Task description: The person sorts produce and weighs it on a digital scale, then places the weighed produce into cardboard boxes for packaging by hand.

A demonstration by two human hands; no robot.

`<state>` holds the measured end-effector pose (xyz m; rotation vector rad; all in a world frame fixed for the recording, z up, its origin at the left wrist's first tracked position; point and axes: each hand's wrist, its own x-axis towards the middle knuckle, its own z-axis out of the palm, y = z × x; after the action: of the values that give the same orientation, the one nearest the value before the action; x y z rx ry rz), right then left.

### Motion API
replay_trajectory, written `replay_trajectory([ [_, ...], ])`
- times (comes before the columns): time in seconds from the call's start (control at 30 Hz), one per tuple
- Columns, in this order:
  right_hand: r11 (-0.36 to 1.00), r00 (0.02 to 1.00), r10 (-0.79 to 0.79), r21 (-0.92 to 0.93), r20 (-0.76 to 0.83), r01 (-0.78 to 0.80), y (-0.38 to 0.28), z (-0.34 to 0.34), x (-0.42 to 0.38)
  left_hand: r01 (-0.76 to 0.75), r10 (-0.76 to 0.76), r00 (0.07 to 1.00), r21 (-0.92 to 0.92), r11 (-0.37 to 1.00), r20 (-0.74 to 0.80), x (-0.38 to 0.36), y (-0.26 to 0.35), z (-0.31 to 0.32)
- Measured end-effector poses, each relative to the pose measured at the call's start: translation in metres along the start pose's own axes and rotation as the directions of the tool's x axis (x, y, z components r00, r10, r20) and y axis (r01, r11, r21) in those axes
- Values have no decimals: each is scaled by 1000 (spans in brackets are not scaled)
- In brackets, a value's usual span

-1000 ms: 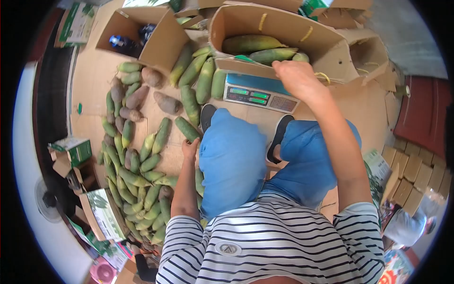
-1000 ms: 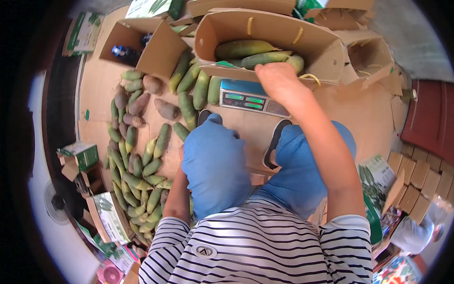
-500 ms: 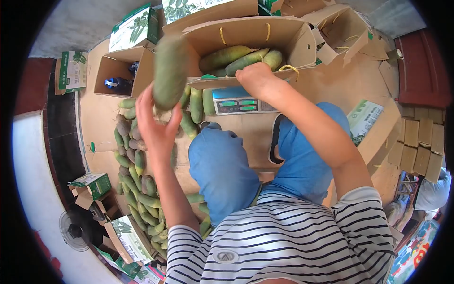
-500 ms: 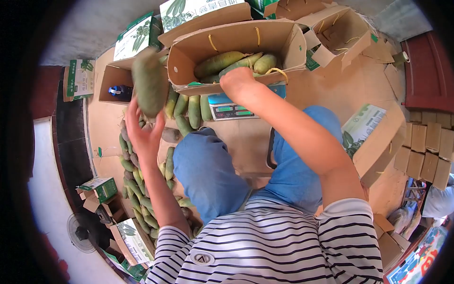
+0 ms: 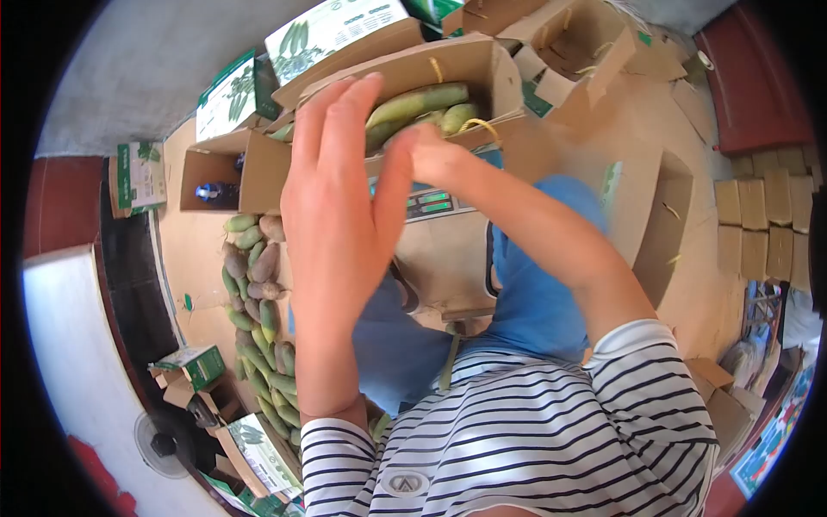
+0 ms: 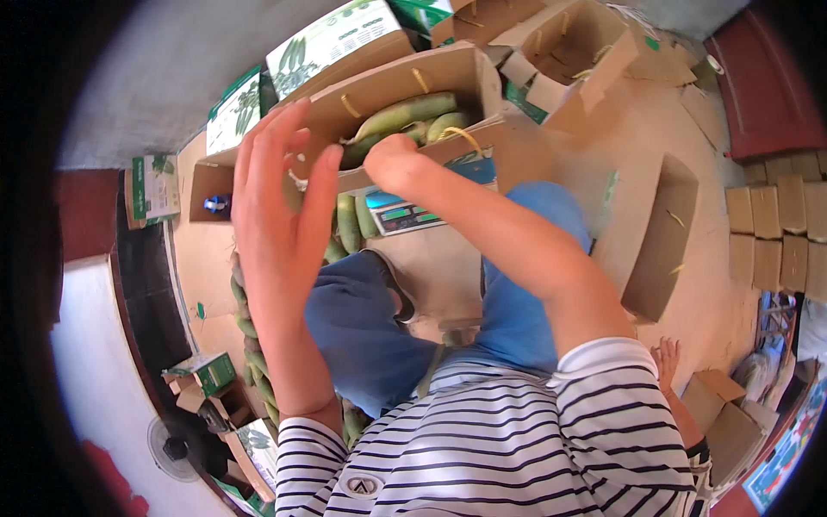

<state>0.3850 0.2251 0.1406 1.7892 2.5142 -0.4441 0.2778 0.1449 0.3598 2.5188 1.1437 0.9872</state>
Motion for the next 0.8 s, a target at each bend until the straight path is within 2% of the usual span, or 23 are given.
replay_trajectory([
  [0.03, 999, 999, 23, 28, 27, -24, -4, -9, -5, 0, 0, 1000, 7, 1000, 2, 4, -9, 13],
  [0.07, 995, 996, -78, -69, -37, 75, -1, 9, -3, -4, 4, 1000, 5, 1000, 8, 4, -17, 26],
  [0.1, 995, 994, -65, -84, -93, 57, -3, 6, -9, 57, -59, 995, 29, 998, 76, -1, -28, 37],
  [0.13, 999, 997, 19, -51, 70, -15, -5, -15, -13, 112, -119, 982, 58, 992, 144, -6, -44, 50],
  [0.17, 992, 976, 65, -118, 207, -41, -7, -36, -17, 34, -64, 983, 171, 985, 170, -17, -63, 61],
  [0.2, 994, 957, 109, -36, 268, -103, -3, -43, -16, 2, -72, 963, 258, 966, 259, -27, -78, 66],
  [0.23, 997, 983, 75, 4, 165, -77, 3, -58, -32, 12, -116, 938, 303, 953, 327, -31, -81, 69],
  [0.3, 992, 992, 120, 33, 32, -121, 14, -75, -48, 21, -216, 877, 414, 910, 430, -32, -84, 72],
  [0.37, 988, 975, 133, 100, -177, -116, 32, -100, -79, -44, -222, 825, 450, 892, 520, -28, -82, 76],
  [0.43, 951, 943, 241, 248, -230, -183, 55, -120, -106, -97, -221, 783, 465, 880, 582, -29, -83, 83],
  [0.5, 919, 841, 347, 328, -415, -217, 77, -123, -143, -147, -208, 754, 469, 871, 623, -31, -90, 91],
  [0.57, 937, 672, 341, 292, -657, -190, 112, -97, -183, -138, -191, 743, 426, 894, 641, -30, -89, 93],
  [0.63, 817, 577, 576, 419, -579, -395, 132, -67, -236, -137, -174, 746, 403, 905, 643, -27, -87, 95],
  [0.7, 689, 505, 705, 308, -499, -656, 143, -26, -297, -149, -162, 750, 402, 903, 641, -26, -88, 97],
  [0.73, 668, 503, 735, 358, -455, -652, 138, -14, -324, -149, -160, 752, 402, 904, 639, -26, -89, 97],
  [0.77, 550, 420, 826, 377, -375, -745, 146, 29, -356, -149, -160, 753, 402, 903, 639, -26, -90, 97],
  [0.8, 495, 412, 868, 407, -277, -768, 135, 54, -384, -151, -160, 753, 404, 902, 639, -26, -90, 97],
])
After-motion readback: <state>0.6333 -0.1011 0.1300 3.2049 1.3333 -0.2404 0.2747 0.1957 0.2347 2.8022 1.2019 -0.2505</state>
